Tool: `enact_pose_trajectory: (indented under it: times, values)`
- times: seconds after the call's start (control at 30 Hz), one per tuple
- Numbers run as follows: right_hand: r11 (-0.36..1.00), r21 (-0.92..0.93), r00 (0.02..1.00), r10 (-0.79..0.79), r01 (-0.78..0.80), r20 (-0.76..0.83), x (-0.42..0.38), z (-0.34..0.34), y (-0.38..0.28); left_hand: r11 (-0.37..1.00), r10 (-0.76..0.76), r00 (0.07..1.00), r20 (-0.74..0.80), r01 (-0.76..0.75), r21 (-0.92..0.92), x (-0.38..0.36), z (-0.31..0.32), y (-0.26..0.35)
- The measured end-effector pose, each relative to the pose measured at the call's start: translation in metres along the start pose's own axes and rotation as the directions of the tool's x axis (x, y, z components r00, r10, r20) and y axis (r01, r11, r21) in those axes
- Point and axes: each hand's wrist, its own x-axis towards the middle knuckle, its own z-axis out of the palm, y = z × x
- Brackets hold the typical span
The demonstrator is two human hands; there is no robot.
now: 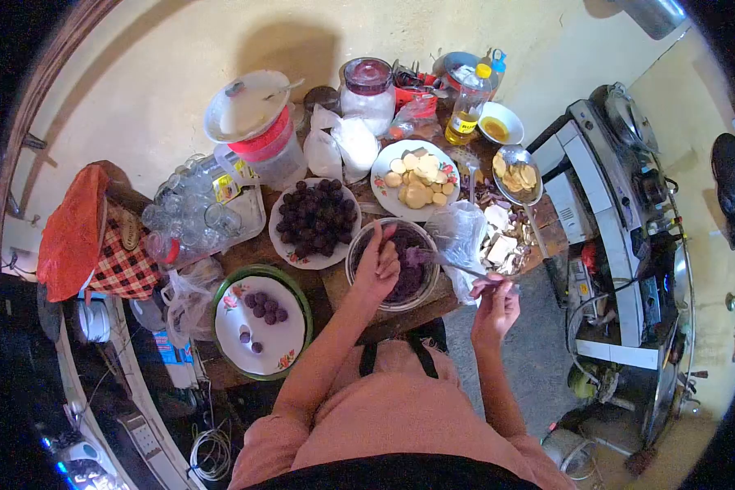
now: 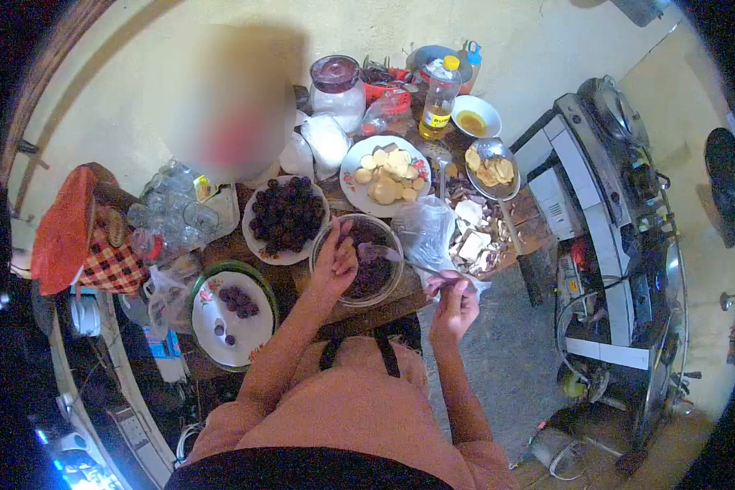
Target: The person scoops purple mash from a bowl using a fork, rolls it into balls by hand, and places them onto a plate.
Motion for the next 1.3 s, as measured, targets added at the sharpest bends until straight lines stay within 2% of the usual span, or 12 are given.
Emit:
enact_pose_trajectory:
  times: [0.1, 0.4, 0.5, 0.6, 0.7, 0.8, 0.87, 0.97, 1.03, 1.1, 1.2, 1.3]
  values:
    - [0.997, 0.078, 0.997, 0.028, -0.023, -0.07, 0.006, -0.007, 0.001, 0.996, 0.086, 0.975, -0.206, -0.085, 0.015, -0.004, 0.045, -0.006]
    - [0.993, 0.12, 0.982, 0.04, -0.018, -0.187, 0.007, -0.017, 0.001, 0.998, 0.051, 0.975, -0.216, -0.043, 0.041, -0.003, 0.041, -0.009]
    - [0.991, 0.133, 0.98, 0.038, -0.012, -0.193, 0.007, -0.017, 0.0, 0.993, 0.115, 0.911, -0.397, -0.09, 0.08, -0.004, 0.057, -0.013]
    - [0.993, 0.115, 0.984, 0.042, -0.023, -0.171, 0.008, -0.012, -0.004, 0.995, -0.039, 0.99, -0.137, 0.025, -0.098, -0.01, 0.009, 0.002]
    - [0.989, 0.139, 0.984, 0.073, -0.05, -0.164, 0.008, -0.013, -0.007, 0.999, 0.042, 0.998, -0.054, -0.042, 0.001, -0.007, -0.004, -0.003]
    - [0.99, 0.131, 0.982, 0.076, -0.054, -0.17, 0.008, -0.011, -0.006, 0.999, 0.022, 0.992, -0.126, -0.018, 0.035, -0.008, 0.003, -0.002]
    - [0.989, 0.14, 0.981, 0.08, -0.055, -0.179, 0.009, -0.011, -0.006, 0.979, 0.195, 0.859, -0.474, -0.143, 0.144, -0.004, 0.084, -0.021]
    - [0.986, 0.162, 0.985, 0.075, -0.05, -0.155, 0.008, -0.009, -0.006, 0.96, 0.278, 0.711, -0.645, -0.193, 0.202, 0.001, 0.107, -0.026]
    - [0.987, 0.154, 0.989, 0.071, -0.05, -0.133, 0.008, -0.009, -0.007, 0.981, 0.178, 0.861, -0.476, -0.119, 0.151, 0.0, 0.077, -0.019]
    - [0.99, 0.124, 0.99, 0.079, -0.064, -0.118, 0.004, -0.006, -0.006, 0.991, -0.052, 0.998, -0.032, 0.055, 0.122, -0.012, 0.004, 0.0]
    - [0.991, 0.124, 0.995, 0.058, -0.048, -0.085, 0.003, -0.003, -0.002, 0.991, -0.007, 0.998, 0.061, -0.001, 0.135, -0.011, -0.005, -0.001]
    - [0.995, 0.101, 0.995, 0.036, -0.026, -0.097, 0.001, -0.005, 0.008, 0.983, 0.077, 0.994, -0.083, -0.061, 0.175, -0.01, 0.014, -0.004]
